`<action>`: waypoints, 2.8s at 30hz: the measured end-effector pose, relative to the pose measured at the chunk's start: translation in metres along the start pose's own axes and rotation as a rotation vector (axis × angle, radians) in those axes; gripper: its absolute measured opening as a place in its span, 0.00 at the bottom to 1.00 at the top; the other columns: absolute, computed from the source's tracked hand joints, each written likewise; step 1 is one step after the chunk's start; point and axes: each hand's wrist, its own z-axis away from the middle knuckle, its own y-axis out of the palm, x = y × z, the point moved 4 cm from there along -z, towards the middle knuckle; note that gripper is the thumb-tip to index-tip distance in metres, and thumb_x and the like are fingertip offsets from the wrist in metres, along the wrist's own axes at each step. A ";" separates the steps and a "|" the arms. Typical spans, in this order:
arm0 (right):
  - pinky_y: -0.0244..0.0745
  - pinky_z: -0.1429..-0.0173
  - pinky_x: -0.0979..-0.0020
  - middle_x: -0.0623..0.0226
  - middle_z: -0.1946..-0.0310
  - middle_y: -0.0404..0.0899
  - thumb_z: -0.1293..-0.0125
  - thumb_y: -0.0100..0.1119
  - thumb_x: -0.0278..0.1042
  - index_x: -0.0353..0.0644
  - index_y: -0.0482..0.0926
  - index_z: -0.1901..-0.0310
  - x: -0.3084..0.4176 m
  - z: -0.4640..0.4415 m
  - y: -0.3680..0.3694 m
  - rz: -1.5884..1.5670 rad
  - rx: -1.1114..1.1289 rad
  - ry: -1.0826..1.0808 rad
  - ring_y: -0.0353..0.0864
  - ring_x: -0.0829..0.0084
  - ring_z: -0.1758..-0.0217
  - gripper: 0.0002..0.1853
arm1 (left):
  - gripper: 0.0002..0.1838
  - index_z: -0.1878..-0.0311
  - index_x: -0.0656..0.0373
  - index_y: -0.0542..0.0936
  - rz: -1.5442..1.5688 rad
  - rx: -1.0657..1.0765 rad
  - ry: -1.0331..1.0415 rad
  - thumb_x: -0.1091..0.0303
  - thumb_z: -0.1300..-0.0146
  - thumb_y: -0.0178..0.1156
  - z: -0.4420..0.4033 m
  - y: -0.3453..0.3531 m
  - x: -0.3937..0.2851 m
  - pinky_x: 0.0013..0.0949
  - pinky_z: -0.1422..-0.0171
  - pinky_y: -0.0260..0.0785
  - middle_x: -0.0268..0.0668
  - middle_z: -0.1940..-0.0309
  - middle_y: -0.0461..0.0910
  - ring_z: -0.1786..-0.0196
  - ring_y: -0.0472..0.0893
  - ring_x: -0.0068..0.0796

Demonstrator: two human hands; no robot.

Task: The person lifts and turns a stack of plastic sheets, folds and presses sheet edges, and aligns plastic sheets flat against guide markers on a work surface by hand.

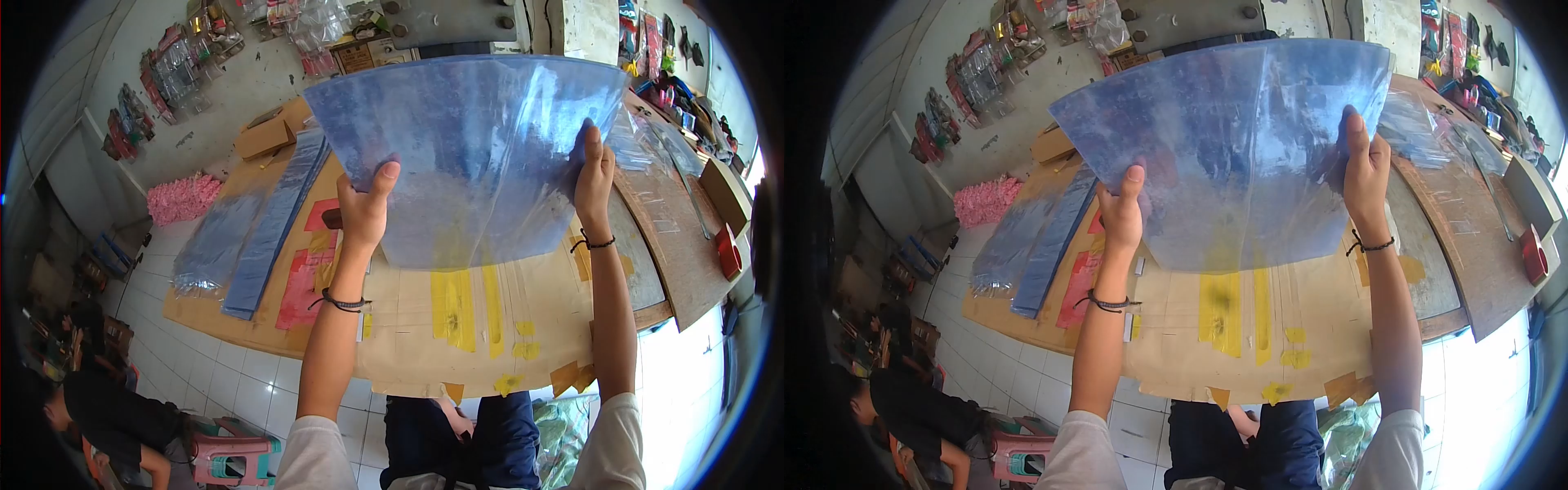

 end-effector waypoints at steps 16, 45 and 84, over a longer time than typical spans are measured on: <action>0.50 0.70 0.79 0.84 0.76 0.64 0.22 0.49 0.54 0.39 0.76 0.70 0.002 0.002 -0.002 -0.039 0.007 -0.023 0.56 0.89 0.73 0.26 | 0.22 0.59 0.62 0.83 -0.006 0.021 -0.021 0.49 0.37 0.69 0.005 -0.002 -0.009 0.25 0.61 0.65 0.25 0.68 0.80 0.66 0.73 0.15; 0.72 0.55 0.78 0.70 0.60 0.81 0.20 0.40 0.58 0.30 0.78 0.47 -0.060 -0.020 -0.031 0.050 -0.012 0.003 0.77 0.82 0.60 0.32 | 0.36 0.29 0.57 0.66 0.593 0.444 -0.298 0.39 0.29 0.52 0.018 -0.002 -0.004 0.39 0.34 0.67 0.35 0.38 0.74 0.38 0.74 0.31; 0.57 0.60 0.81 0.82 0.68 0.67 0.22 0.46 0.56 0.31 0.79 0.49 -0.048 -0.017 -0.021 -0.024 -0.136 -0.029 0.61 0.87 0.64 0.29 | 0.36 0.29 0.57 0.65 0.574 0.470 -0.319 0.40 0.30 0.55 0.021 0.000 -0.006 0.40 0.33 0.66 0.36 0.37 0.73 0.36 0.73 0.33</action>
